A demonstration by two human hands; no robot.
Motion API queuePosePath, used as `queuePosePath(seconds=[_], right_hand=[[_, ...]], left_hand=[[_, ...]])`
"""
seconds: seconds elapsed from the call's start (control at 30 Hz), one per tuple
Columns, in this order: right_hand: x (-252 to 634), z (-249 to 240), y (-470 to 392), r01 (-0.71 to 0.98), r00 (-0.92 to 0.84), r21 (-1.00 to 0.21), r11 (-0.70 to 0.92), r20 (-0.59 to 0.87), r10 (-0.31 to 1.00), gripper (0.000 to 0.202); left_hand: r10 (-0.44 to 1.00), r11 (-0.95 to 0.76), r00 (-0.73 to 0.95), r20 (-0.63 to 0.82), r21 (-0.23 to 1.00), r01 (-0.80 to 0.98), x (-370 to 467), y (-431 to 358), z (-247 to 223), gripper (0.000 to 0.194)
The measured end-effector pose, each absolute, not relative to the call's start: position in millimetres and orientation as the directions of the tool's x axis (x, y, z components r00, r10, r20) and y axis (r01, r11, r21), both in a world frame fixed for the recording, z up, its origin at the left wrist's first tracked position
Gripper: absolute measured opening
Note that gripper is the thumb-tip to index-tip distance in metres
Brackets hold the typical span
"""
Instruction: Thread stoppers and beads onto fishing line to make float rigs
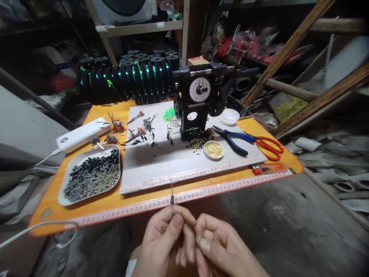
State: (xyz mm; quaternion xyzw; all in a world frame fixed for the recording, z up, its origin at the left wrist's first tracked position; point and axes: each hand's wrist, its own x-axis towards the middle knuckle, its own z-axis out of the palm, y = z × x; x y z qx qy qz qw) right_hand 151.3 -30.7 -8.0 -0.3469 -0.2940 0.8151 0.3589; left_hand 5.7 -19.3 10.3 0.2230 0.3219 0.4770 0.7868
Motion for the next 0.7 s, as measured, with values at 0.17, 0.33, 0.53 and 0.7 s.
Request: queuePosePath(seconds=[0.17, 0.33, 0.53, 0.7], right_hand=[[145, -10, -29, -0.331, -0.518, -0.764, -0.554, -0.343, 0.783, 0.048], [147, -8, -26, -0.324, -0.444, -0.799, -0.506, -0.343, 0.828, 0.038], [159, -8, -22, -0.313, -0.435, -0.825, -0.471, -0.317, 0.843, 0.038], [171, -17, -24, -0.114, -0.462, -0.903, -0.415, -0.322, 0.827, 0.045]], left_hand=[[0.943, 0.331, 0.192, -0.271, 0.716, -0.615, 15, -7, 8, 0.026], [0.925, 0.378, 0.227, -0.304, 0.683, -0.625, 12, 0, 5, 0.023], [0.958, 0.271, 0.214, -0.192, 0.854, -0.444, 8, -15, -5, 0.032], [0.977, 0.208, 0.038, -0.210, 0.891, -0.405, 16, -19, -16, 0.028]])
